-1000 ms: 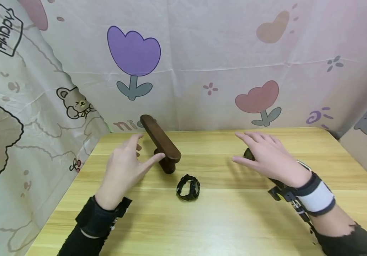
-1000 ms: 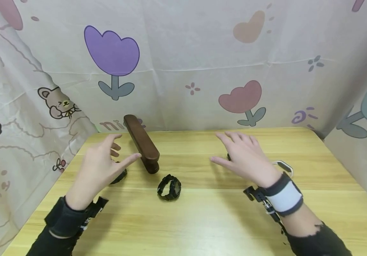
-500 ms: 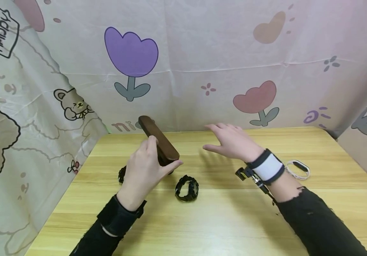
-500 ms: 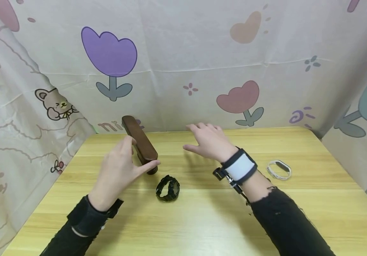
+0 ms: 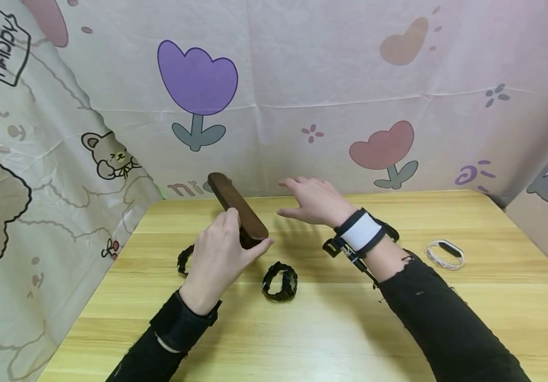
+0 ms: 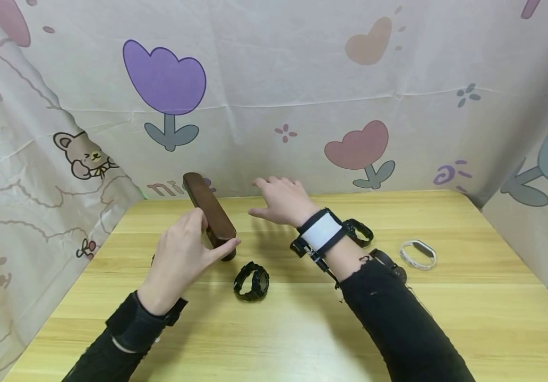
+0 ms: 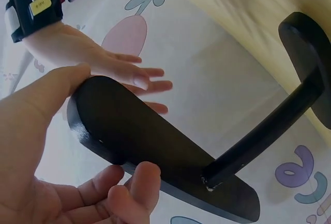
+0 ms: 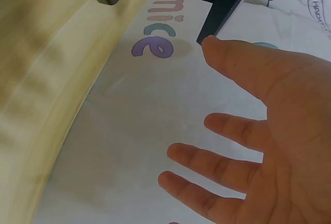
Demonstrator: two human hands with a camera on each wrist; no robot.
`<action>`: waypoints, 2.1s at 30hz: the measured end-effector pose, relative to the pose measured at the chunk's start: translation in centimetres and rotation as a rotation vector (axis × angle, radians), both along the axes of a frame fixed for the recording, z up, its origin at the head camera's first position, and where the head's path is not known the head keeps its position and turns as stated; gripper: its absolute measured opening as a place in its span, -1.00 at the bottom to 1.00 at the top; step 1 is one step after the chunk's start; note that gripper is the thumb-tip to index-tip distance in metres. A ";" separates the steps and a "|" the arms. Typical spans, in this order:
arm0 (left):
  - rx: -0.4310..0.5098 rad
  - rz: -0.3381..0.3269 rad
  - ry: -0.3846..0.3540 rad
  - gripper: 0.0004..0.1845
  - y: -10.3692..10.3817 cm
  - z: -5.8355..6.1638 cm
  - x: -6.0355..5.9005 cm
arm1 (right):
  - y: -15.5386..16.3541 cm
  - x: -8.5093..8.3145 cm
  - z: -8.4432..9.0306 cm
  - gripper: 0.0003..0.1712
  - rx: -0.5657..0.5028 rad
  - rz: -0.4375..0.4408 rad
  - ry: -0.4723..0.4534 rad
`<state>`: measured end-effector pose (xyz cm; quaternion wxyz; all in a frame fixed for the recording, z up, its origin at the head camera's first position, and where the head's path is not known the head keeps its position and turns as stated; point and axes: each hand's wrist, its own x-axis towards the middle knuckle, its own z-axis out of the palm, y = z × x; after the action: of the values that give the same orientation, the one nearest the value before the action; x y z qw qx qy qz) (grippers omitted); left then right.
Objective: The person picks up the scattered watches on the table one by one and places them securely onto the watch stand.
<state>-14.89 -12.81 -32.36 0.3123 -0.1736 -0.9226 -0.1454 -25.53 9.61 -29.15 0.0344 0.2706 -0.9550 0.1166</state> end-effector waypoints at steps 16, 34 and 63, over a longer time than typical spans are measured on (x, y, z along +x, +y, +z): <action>-0.014 -0.011 0.026 -0.45 -0.6 -0.1 0.3 | -3.7 -2.0 0.5 -0.17 0.009 0.008 0.002; 0.011 -0.099 0.011 -0.56 -2.4 -0.3 -0.4 | -7.2 -4.0 0.7 -0.14 0.068 0.032 0.076; -0.013 -0.150 0.011 -0.55 -4.6 0.1 -1.2 | -9.1 -6.6 0.6 -0.15 0.153 0.002 0.090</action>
<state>-16.14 -17.37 -32.27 0.3042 -0.2453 -0.9062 -0.1614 -32.15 0.49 -28.57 0.0564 0.2785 -0.9583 0.0310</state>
